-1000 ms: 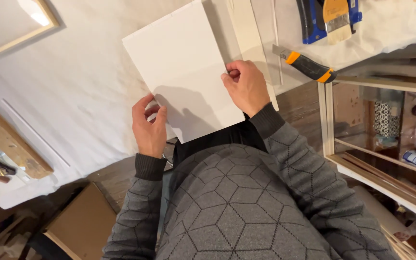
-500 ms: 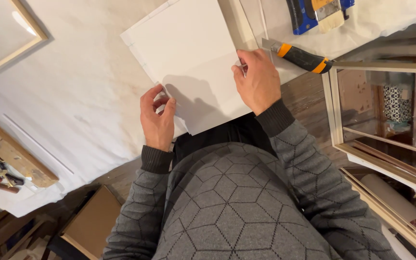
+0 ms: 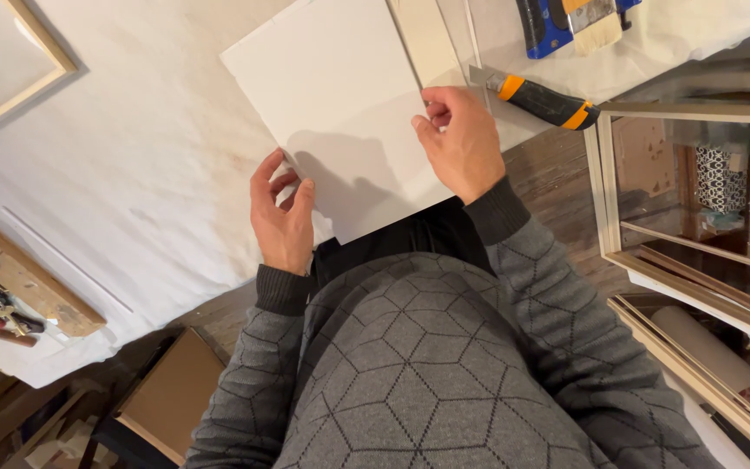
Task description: Framing a piece of artwork by cutting mounting paper and placing it into a wooden frame.
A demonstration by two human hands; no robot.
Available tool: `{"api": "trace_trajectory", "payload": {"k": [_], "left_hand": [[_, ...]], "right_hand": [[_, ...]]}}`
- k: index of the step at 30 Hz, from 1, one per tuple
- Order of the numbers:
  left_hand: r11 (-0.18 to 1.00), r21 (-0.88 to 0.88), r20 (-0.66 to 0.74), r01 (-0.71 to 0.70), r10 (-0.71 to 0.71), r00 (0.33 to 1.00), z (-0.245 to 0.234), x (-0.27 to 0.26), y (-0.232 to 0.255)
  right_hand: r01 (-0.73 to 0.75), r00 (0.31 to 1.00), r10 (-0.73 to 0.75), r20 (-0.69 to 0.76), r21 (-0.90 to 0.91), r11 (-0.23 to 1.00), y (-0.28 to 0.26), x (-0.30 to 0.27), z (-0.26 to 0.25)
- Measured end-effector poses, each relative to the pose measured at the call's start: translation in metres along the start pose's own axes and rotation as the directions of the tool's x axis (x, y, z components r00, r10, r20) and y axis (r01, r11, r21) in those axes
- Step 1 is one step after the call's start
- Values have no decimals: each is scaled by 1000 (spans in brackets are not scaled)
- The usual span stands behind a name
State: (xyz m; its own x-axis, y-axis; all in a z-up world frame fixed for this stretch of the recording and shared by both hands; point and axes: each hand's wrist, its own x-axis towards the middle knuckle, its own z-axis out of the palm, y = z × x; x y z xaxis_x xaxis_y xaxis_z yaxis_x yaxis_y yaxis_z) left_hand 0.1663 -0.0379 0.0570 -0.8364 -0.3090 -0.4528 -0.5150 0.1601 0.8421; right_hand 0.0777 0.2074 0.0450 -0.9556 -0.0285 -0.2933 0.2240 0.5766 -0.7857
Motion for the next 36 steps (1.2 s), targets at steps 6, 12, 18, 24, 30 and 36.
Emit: {"api": "trace_trajectory", "payload": {"k": [6,12,18,24,30,36], "left_hand": [[999,-34,38,-24,25,999,6,-2,7],[997,-70,60,-33,38,997,10,0,7],[995,-92,73,-46,53,996,13,3,4],[998,-61,96,-31,37,995,14,5,12],[999,34,108,-23,19,994,19,9,19],[995,97,121,-11,0,993,20,10,25]], "right_hand": [[-149,987,140,75,135,980,19,10,-7],[-62,998,61,16,35,997,20,6,-10],[49,999,-48,-20,45,998,18,-1,-18],[172,951,-255,-173,-386,906,21,-16,-74],[179,946,-304,-116,-595,783,58,-23,-95],[86,969,-147,-200,-284,955,82,-51,-94]]}}
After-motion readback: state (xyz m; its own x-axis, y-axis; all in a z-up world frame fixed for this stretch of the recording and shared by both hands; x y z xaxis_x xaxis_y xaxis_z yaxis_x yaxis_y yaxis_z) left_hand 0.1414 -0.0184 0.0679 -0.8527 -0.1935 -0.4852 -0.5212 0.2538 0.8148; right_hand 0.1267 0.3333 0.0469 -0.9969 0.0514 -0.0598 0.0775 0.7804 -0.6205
